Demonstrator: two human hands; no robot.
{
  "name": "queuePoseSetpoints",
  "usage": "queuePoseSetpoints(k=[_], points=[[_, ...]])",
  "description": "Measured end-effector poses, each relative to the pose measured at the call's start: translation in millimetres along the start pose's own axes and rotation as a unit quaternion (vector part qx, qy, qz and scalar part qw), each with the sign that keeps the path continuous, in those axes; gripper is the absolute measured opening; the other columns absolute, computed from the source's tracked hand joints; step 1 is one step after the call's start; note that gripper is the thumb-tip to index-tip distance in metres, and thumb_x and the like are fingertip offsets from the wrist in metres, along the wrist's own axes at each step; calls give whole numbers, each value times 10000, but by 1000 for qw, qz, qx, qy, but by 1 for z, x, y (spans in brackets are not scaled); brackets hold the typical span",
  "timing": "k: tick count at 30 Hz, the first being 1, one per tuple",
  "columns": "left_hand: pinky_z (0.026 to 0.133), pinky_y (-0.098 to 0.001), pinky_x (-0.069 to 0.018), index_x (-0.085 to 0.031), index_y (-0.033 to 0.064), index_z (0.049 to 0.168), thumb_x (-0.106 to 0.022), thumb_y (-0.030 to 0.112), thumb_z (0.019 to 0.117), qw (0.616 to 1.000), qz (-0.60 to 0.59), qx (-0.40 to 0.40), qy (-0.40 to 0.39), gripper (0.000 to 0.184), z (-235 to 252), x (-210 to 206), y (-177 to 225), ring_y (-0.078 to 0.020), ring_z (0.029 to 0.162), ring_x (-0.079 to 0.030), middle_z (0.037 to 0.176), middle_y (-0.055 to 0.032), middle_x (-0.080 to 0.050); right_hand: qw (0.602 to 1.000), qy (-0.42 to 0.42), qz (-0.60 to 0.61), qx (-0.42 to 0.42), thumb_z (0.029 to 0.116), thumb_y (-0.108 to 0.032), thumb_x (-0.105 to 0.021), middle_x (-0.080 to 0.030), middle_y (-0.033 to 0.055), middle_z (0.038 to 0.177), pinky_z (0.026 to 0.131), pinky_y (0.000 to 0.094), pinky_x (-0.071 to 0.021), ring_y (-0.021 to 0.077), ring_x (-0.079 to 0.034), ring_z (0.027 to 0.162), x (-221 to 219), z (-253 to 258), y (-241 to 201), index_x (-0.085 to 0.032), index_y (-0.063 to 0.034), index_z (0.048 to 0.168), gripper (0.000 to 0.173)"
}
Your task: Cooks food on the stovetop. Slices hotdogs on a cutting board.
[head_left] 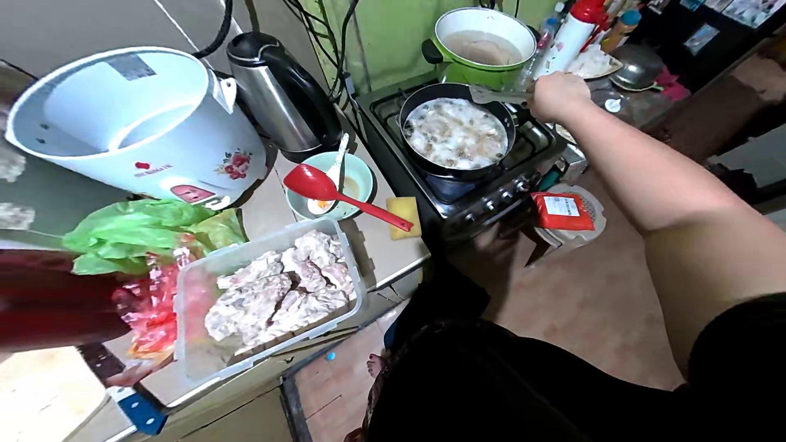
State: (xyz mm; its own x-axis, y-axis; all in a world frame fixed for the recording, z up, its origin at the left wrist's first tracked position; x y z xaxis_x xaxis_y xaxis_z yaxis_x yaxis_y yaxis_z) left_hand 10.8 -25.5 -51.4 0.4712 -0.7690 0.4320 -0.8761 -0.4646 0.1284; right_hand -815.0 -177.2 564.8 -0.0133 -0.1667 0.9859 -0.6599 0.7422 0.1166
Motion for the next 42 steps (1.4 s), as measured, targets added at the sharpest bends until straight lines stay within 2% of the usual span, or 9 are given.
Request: queuePoseSetpoints(k=[6,8,12,15,19,21,26,35,42], points=[[854,-605,-583,-711,15,1197,-638,346,995,979,-35,-139,143,395,-36,22,19,-388,952,-729,1040,-229,-745,994,-14,96,59,1059,-299,-535,-623,378,1254,942,822,-401,596,-570,1208,-17,6,13,-663,9,1290,406],[1027,-597,-500,-606,-15,1354,-562,281,1058,995,-55,-71,47,421,-96,50,59,-412,1166,-658,1243,-264,-678,982,-10,180,60,1088,-350,-475,-624,379,1243,924,784,-426,564,-618,1123,-13,-4,8,-618,18,1350,473],[1128,-559,-422,-562,-8,1414,-540,247,1062,996,-78,-19,29,435,-132,72,81,-396,1314,-579,1363,-254,-628,932,-33,353,82,1082,-528,-400,-644,26,914,513,323,-481,91,-521,560,-22,-11,-2,-612,-188,1312,462],[1144,-534,-407,-550,-10,1424,-535,275,1069,997,-73,-14,5,455,-135,72,80,-377,1333,-569,1383,-240,-621,864,-120,444,205,1100,-468,-370,-641,-69,751,381,244,-431,37,-489,446,-24,-43,-50,-639,-251,1023,355],[1075,-543,-485,-588,11,1387,-603,281,1025,994,-103,-25,29,452,-83,44,36,-362,1232,-641,1286,-215,-682,865,-155,323,350,1128,-238,-340,-613,-31,756,470,234,-466,30,-518,522,6,-167,-152,-641,-99,1092,334],[1079,-548,-485,-580,38,1404,-609,319,1019,994,-109,-17,20,477,-56,36,12,-340,1235,-644,1293,-187,-686,857,-148,238,432,1101,-172,-440,-646,32,838,578,336,-509,103,-565,627,3,-194,-184,-657,-64,1259,290],[1040,-556,-507,-577,44,1410,-577,306,1031,993,-120,8,15,460,-40,47,-15,-354,1200,-656,1301,-209,-670,872,-137,98,459,1089,-268,-530,-689,155,918,735,614,-535,357,-684,831,-22,-218,-231,-613,-86,1300,291],[1051,-543,-481,-544,-30,1416,-516,211,1077,992,-124,16,1,417,-108,100,21,-405,1215,-632,1338,-281,-623,850,-145,201,464,1043,-168,-605,-704,188,1150,933,588,-550,348,-696,1026,-56,-255,-276,-539,-62,1455,431],[1087,-574,-456,-592,-25,1377,-568,233,1058,999,-42,-27,-4,411,-73,98,6,-421,1262,-602,1328,-278,-636,901,-106,195,372,1030,-341,-622,-605,218,1333,887,568,-576,388,-663,1114,-66,-294,-317,-651,-78,1330,400]])
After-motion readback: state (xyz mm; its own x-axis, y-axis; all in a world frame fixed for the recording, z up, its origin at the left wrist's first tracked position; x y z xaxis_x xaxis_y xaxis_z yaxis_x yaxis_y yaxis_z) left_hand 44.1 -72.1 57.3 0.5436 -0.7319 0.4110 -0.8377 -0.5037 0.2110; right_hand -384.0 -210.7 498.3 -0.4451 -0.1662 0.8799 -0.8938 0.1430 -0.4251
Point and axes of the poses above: each hand's wrist, its own z-axis towards the middle knuckle, its own x-axis out of the back of the hand, y = z × x, the point moved 6 cm from there along z, towards the middle knuckle
